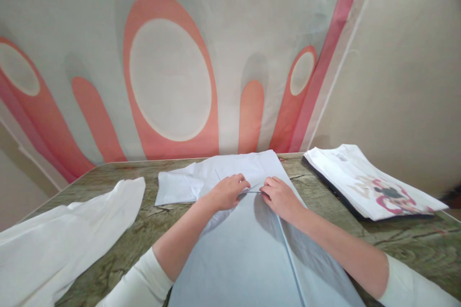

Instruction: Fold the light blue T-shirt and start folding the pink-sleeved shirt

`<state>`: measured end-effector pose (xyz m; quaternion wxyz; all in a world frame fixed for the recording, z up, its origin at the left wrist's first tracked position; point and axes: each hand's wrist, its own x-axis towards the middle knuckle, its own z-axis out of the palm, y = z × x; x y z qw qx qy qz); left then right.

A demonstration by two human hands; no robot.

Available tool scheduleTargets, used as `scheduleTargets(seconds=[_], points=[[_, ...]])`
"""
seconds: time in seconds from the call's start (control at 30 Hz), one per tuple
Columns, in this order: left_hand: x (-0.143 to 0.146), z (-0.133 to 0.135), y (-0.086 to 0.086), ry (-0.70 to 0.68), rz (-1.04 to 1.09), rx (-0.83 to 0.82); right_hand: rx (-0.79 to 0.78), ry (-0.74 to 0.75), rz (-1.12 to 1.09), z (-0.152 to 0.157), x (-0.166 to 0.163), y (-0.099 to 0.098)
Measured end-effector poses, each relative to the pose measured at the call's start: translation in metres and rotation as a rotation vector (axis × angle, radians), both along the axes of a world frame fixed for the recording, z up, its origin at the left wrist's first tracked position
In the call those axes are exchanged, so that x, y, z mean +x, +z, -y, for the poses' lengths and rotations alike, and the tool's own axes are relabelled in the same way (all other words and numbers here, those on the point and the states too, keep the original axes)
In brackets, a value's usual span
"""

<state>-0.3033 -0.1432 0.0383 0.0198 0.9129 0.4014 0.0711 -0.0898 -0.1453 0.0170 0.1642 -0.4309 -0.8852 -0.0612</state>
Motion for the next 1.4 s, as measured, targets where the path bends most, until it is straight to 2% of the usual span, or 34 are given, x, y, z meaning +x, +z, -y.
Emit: scheduleTargets(seconds=[0.2,0.37,0.5,0.6,0.73,0.8,0.87,0.97,1.2,1.4], points=[[0.011,-0.004,-0.012,-0.021,-0.076,0.134,0.130,0.039,0.262,-0.011,-0.009,-0.004],[0.013,-0.005,-0.019,0.020,-0.064,0.155,0.168,0.050,0.293,-0.012,-0.010,-0.007],[0.013,-0.003,-0.018,0.074,-0.030,0.125,0.101,0.001,0.114,-0.016,-0.005,-0.008],[0.014,0.000,-0.017,0.099,0.000,0.107,-0.021,-0.004,-0.084,-0.021,0.002,-0.010],[0.015,0.002,-0.020,0.017,0.055,0.086,-0.308,0.154,-0.309,-0.032,0.015,-0.009],[0.017,0.003,-0.024,-0.048,0.053,0.058,-0.366,0.148,-0.437,-0.038,0.025,-0.007],[0.019,0.003,-0.027,-0.077,0.038,0.032,-0.346,0.083,-0.512,-0.043,0.037,-0.005],[0.022,0.005,-0.030,-0.062,0.024,0.019,-0.309,0.033,-0.494,-0.043,0.052,-0.006],[0.033,0.015,-0.028,-0.056,-0.007,0.053,-0.271,0.124,-0.493,-0.023,0.054,-0.029],[0.037,0.013,-0.018,0.053,-0.096,0.113,-0.222,0.150,-0.441,-0.022,0.049,-0.039]])
